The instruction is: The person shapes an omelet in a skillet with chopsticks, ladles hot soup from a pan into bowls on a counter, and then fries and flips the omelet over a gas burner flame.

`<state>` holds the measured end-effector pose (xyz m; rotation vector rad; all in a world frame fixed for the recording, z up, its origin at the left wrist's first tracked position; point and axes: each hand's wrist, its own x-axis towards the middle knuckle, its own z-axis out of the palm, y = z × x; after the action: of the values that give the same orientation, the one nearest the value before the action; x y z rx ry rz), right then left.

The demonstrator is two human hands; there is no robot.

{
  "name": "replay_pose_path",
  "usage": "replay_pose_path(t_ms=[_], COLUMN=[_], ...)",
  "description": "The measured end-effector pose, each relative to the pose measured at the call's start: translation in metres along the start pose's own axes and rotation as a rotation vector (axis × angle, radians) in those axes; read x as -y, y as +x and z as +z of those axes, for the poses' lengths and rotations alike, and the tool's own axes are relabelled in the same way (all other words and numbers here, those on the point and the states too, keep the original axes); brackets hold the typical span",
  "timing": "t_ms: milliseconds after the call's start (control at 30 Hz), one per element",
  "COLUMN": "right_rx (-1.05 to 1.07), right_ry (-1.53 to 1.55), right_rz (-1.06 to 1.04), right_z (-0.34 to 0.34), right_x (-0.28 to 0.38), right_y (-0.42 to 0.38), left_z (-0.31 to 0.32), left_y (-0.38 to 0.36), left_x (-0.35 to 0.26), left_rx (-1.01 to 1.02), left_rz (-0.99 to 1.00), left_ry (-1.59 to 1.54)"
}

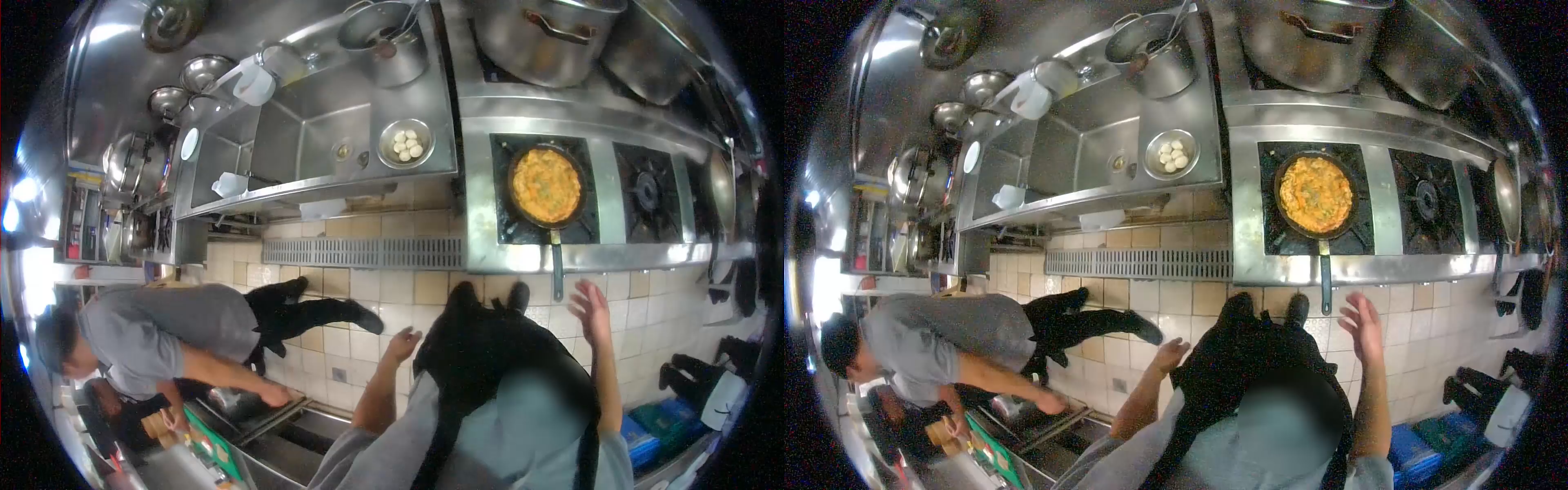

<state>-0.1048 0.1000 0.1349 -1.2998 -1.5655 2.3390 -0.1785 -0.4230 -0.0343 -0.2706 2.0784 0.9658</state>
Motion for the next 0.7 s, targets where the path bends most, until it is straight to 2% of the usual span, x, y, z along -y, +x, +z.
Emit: replay_pose_path(t_ms=[33,100,133,167,200,333,433,467,500,567,600,633,700], right_rx=[0.055,0.121,0.19,0.15,0.192,0.095,0.089,0.084,0.08,0.085,0.058,0.039,0.025], right_ry=[0.004,0.014,0.081,0.012,0.06,0.168,0.098,0.142,0.188,0.177,0.118,0.054,0.037], right_rz=[0.018,0.055,0.115,0.117,0.114,0.123,0.041,0.016,-0.006,0.028,0.064,0.106,-0.01], right_z=[0.015,0.054,0.051,0.077,0.079,0.091,0.083,0.091,0.1,0.104,0.096,0.09,0.08], right_x=[0.003,0.013,-0.009,0.006,-0.008,-0.009,-0.016,-0.012,-0.01,-0.013,-0.018,-0.02,-0.029], right_y=[0.014,0.022,0.042,0.027,0.034,0.026,0.048,0.052,0.05,0.023,0.012,0.012,0.028], left_z=[-0.002,-0.003,-0.001,-0.001,-0.002,-0.017,-0.016,-0.021,-0.022,-0.032,-0.038,-0.035,-0.036], left_y=[-0.004,-0.015,-0.014,-0.007,-0.011,-0.053,-0.039,-0.04,-0.049,-0.067,-0.053,-0.054,-0.076], left_x=[-0.005,-0.012,-0.004,0.015,0.016,-0.013,0.036,0.043,0.049,0.02,0.045,0.039,0.024], left_rx=[-0.019,-0.019,-0.018,-0.035,-0.045,-0.096,-0.054,0.028,0.029,-0.102,0.024,0.002,-0.104], left_rz=[0.007,-0.009,-0.019,0.015,0.011,-0.041,-0.014,0.032,0.025,0.089,0.148,0.142,-0.06], left_ry=[0.042,-0.121,-0.194,-0.107,-0.103,-0.018,0.168,0.06,0.064,0.189,0.315,0.302,-0.214])
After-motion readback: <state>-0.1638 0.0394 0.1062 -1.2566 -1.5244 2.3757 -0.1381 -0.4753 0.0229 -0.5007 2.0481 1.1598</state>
